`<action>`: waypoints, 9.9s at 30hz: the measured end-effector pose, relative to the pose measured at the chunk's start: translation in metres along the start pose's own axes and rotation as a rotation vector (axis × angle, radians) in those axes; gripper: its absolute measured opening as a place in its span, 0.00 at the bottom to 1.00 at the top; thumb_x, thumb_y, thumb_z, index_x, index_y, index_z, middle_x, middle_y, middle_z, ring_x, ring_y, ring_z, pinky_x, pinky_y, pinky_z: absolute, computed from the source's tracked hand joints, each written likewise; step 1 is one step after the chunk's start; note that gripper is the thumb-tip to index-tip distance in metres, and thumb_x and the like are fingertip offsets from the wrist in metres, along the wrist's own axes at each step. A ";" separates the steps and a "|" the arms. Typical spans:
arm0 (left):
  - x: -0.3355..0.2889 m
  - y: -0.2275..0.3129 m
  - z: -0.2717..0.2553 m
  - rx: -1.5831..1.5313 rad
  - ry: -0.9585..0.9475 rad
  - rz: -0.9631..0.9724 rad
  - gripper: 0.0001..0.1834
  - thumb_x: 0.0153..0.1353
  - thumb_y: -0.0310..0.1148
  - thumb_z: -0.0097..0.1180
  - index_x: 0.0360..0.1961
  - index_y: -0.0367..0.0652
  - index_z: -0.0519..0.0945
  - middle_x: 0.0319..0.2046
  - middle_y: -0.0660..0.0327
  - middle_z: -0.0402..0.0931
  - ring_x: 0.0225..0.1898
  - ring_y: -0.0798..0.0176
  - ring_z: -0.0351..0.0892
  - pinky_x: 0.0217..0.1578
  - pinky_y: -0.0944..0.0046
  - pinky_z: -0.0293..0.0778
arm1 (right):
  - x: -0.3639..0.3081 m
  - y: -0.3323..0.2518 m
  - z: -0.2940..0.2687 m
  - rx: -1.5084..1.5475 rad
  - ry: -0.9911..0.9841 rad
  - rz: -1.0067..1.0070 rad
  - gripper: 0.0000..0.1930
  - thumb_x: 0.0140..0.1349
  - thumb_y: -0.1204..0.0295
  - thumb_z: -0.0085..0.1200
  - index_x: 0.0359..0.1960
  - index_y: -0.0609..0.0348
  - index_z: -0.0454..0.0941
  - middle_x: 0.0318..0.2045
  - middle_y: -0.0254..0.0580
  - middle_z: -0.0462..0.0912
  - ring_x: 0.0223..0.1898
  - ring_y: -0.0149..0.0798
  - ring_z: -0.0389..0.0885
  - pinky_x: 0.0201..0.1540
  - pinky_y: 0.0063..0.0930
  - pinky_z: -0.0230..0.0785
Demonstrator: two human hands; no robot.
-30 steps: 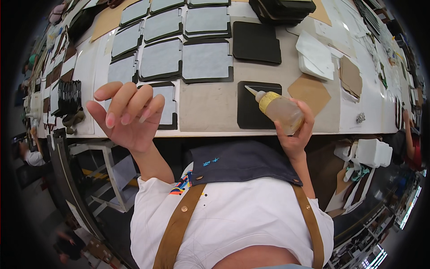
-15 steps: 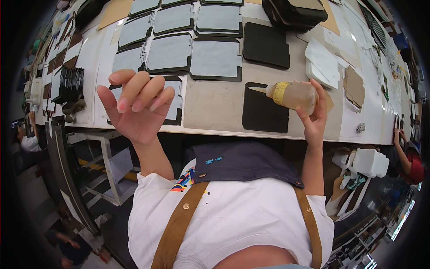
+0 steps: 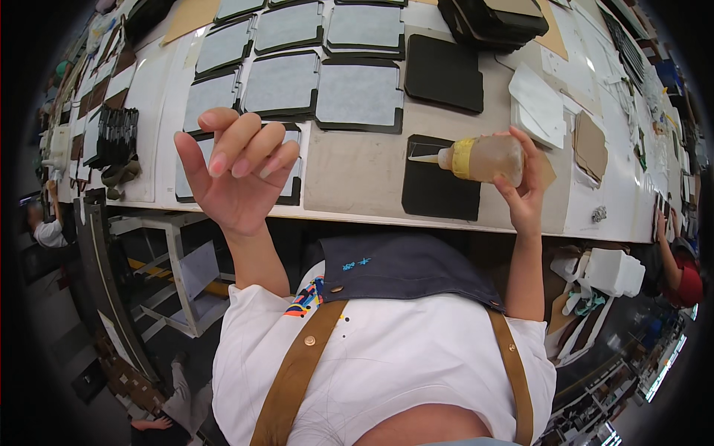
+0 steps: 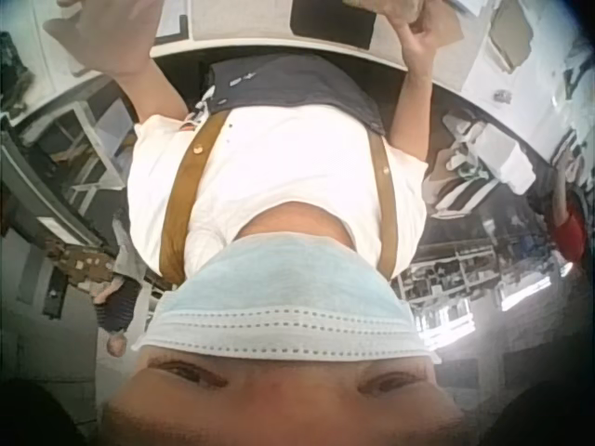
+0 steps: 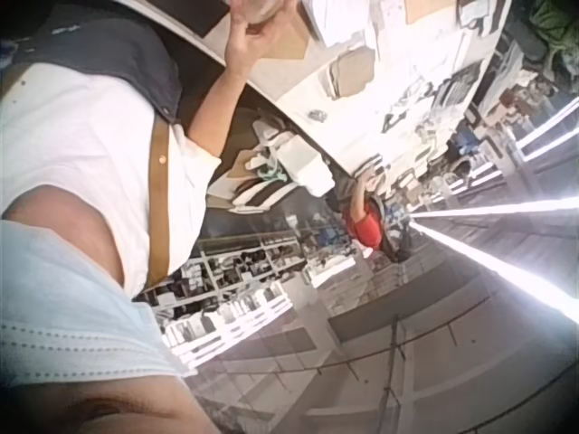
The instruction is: The person applies glue from a bottle onto the edges of a black rectangular pouch base. They then pick up a white fabric insert, place it on the glued surface, and press it down firmly with both hands. The finished unit is moved to a stack on the left, and the process repeats with new materials.
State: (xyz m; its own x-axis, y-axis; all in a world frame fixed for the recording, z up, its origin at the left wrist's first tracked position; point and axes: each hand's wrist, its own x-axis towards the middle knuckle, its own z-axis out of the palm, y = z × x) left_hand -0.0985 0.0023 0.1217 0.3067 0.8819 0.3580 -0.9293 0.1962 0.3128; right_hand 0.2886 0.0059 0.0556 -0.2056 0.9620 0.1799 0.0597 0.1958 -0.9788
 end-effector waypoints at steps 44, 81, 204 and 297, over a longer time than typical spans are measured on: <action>-0.009 -0.054 -0.071 -0.436 0.694 -0.200 0.12 0.75 0.33 0.42 0.31 0.47 0.71 0.20 0.71 0.57 0.24 0.71 0.54 0.30 0.67 0.53 | -0.007 0.022 -0.074 0.025 0.398 -0.033 0.37 0.60 0.64 0.72 0.69 0.55 0.66 0.61 0.36 0.73 0.62 0.35 0.73 0.64 0.33 0.68; -0.020 -0.073 -0.097 -0.486 0.811 -0.248 0.12 0.75 0.36 0.43 0.36 0.47 0.75 0.23 0.71 0.63 0.27 0.69 0.60 0.32 0.66 0.56 | -0.045 0.004 -0.067 0.092 0.314 -0.033 0.41 0.55 0.61 0.73 0.68 0.57 0.66 0.55 0.45 0.80 0.59 0.40 0.78 0.64 0.36 0.67; 0.049 -0.171 -0.025 1.287 0.188 -0.448 0.21 0.70 0.45 0.63 0.45 0.33 0.84 0.32 0.65 0.83 0.31 0.74 0.77 0.32 0.70 0.72 | -0.003 -0.037 -0.020 0.368 -0.109 0.251 0.14 0.70 0.66 0.62 0.28 0.54 0.73 0.30 0.25 0.79 0.34 0.22 0.73 0.39 0.21 0.67; -0.033 -0.162 -0.062 1.865 0.234 -0.400 0.28 0.64 0.33 0.67 0.65 0.42 0.77 0.21 0.59 0.74 0.20 0.65 0.73 0.26 0.64 0.71 | -0.031 0.018 0.040 -0.749 0.253 0.154 0.17 0.62 0.72 0.65 0.52 0.60 0.81 0.25 0.39 0.77 0.23 0.37 0.71 0.31 0.33 0.64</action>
State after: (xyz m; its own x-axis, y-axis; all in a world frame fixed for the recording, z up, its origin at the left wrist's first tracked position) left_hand 0.0288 -0.0321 0.0048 0.2376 0.9711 -0.0206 0.5900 -0.1274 0.7973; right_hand 0.2572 -0.0275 0.0281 0.0807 0.9850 0.1526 0.7271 0.0465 -0.6850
